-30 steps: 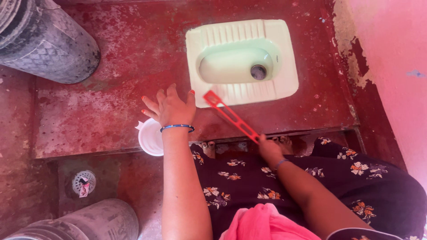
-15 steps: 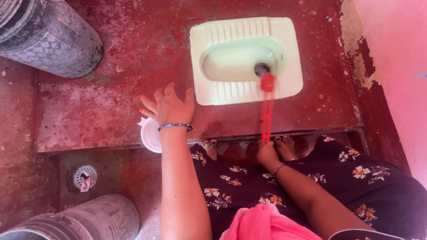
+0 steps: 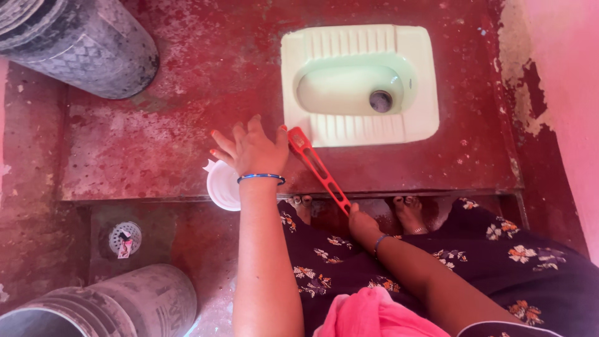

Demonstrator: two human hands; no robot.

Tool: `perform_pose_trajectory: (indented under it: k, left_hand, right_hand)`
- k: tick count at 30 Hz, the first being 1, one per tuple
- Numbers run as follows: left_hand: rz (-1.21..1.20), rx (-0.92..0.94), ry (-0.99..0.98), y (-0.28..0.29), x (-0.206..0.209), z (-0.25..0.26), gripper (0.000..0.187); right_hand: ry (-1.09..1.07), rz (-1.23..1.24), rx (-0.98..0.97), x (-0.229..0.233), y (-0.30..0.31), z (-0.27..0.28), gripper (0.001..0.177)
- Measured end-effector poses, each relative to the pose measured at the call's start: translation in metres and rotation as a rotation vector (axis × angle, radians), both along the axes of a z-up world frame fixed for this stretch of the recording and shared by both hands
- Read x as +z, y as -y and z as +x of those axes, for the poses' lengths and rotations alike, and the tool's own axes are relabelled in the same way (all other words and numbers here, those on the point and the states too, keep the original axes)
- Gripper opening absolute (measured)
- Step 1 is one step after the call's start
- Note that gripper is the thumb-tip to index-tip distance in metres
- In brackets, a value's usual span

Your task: The person cleans a squat toilet by scrubbing its interior surfaces with a red brush and pouring water from a small container.

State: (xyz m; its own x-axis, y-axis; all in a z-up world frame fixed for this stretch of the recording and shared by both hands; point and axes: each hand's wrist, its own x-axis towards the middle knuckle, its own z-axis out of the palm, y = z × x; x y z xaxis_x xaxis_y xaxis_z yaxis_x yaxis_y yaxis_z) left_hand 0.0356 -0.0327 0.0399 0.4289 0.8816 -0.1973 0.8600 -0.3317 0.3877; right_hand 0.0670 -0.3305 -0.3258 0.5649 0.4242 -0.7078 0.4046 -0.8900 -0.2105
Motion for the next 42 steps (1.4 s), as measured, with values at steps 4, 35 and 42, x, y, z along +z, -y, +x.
perform_pose_trajectory:
  k: [4,35,42]
  left_hand:
    - [0.007,0.002,-0.001,0.002,-0.002,-0.001,0.070]
    - [0.013,-0.009,-0.004,0.000,-0.004,-0.001,0.072]
    - [-0.012,-0.013,0.021,0.002,-0.001,0.005,0.070]
  right_hand:
    - [0.046,0.175,-0.103,-0.004,-0.052,0.020,0.023]
    - [0.085,0.272,-0.029,-0.008,-0.128,0.075,0.032]
    - [0.017,0.358,-0.038,-0.016,-0.107,0.062,0.037]
